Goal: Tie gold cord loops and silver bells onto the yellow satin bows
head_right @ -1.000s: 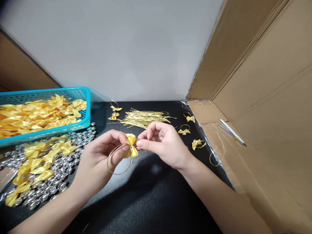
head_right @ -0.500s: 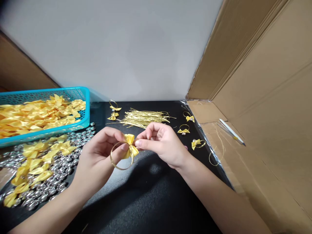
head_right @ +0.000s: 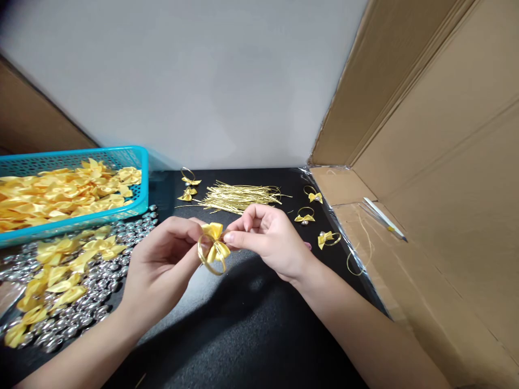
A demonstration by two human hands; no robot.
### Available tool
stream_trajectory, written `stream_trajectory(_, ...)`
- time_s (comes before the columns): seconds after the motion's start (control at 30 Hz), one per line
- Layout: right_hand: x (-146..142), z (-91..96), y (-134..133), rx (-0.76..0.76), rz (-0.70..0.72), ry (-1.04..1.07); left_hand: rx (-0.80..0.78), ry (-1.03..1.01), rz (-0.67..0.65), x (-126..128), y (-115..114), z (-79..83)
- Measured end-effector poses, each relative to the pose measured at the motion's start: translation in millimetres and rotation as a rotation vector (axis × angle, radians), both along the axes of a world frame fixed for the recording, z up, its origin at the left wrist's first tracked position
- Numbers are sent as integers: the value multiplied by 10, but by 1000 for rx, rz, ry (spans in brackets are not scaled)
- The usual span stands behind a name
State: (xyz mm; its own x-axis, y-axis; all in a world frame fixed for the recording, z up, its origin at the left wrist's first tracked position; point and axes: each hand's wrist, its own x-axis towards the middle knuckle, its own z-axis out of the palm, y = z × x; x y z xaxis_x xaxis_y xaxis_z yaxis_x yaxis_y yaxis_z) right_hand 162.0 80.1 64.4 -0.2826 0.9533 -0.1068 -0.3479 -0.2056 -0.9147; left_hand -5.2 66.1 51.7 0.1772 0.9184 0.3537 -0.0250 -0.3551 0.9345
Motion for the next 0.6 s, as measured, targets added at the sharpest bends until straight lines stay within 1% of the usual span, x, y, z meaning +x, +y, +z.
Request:
stream_trajectory(0.2,-18,-1,-8,-1,-5,16,-37,-16,-29,-14,10,49)
stream_trajectory(0.4,-22,4,-12,3,-7,28,-126,-3,31,16,17,106)
stream_trajectory(0.6,-21,12,-15,34,-5,22,-154,-5,40,13,25,102)
